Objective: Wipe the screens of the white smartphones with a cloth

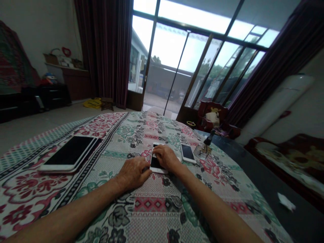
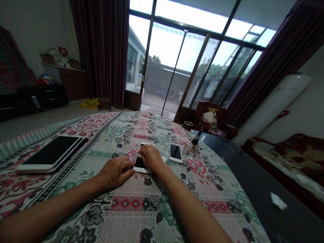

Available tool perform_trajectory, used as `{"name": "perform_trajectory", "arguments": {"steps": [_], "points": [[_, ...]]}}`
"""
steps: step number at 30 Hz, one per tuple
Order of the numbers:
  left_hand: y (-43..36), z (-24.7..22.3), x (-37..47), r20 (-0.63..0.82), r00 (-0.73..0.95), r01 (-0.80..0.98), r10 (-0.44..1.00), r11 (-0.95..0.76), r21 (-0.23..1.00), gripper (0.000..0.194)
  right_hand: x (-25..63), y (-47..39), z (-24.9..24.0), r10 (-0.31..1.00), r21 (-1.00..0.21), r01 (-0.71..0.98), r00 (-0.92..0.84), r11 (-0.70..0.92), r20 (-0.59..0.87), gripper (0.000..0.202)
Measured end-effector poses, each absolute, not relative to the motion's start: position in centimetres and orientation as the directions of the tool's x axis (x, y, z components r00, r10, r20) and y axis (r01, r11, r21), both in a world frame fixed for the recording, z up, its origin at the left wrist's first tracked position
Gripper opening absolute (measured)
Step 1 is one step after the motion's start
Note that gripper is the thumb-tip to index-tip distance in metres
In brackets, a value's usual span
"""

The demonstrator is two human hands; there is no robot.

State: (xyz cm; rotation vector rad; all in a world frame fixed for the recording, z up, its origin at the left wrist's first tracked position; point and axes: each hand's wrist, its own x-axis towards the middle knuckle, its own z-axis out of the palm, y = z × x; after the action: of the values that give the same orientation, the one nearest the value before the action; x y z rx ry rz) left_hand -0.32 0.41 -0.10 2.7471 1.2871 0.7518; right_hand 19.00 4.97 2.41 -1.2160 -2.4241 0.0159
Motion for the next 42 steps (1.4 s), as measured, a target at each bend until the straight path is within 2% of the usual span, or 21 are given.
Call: {"name": "perform_trajectory", "arguments": {"steps": [9, 15, 20, 25, 29, 36, 42], "points": [[0.3, -0.4, -0.3, 0.441, 0.514, 0.745, 0.736, -0.638, 0.196, 0.018, 18.7, 2.3, 2.6, 0.739, -0.181, 0.735, -0.568, 0.654, 0.364, 0.025], [-0.1, 0.2, -0.2, 0.409, 0.489, 0.766, 0.771, -0.604, 0.222, 0.021, 18.8, -1.4, 2.5, 0.691, -0.249, 0.65, -0.625, 0.718, 0.362, 0.024], [0.2, 0.0, -0.2, 0.422, 0.501, 0.752, 0.756, -0.621, 0.22, 0.021, 19.1, -1.0, 2.5, 0.682, -0.268, 0.631, -0.635, 0.729, 0.362, 0.027], [0.4, -0.5, -0.3, 0.431, 0.511, 0.738, 0.743, -0.637, 0.224, 0.02, 19.4, 1.0, 2.1, 0.708, -0.245, 0.682, -0.561, 0.689, 0.429, 0.025], [0.5, -0.5, -0.3, 0.416, 0.506, 0.744, 0.756, -0.626, 0.232, 0.026, 19.7, 1.8, 1.5, 0.725, -0.225, 0.727, -0.499, 0.648, 0.475, 0.024], [1.0, 0.4, -0.4, 0.324, 0.5, 0.761, 0.803, -0.586, 0.279, 0.036, 19.4, -0.1, 2.5, 0.701, -0.243, 0.667, -0.6, 0.705, 0.385, 0.026], [1.4, 0.3, -0.6, 0.297, 0.537, 0.754, 0.79, -0.607, 0.251, 0.042, 19.0, -2.0, 3.2, 0.654, -0.268, 0.597, -0.682, 0.756, 0.326, 0.03]]}}
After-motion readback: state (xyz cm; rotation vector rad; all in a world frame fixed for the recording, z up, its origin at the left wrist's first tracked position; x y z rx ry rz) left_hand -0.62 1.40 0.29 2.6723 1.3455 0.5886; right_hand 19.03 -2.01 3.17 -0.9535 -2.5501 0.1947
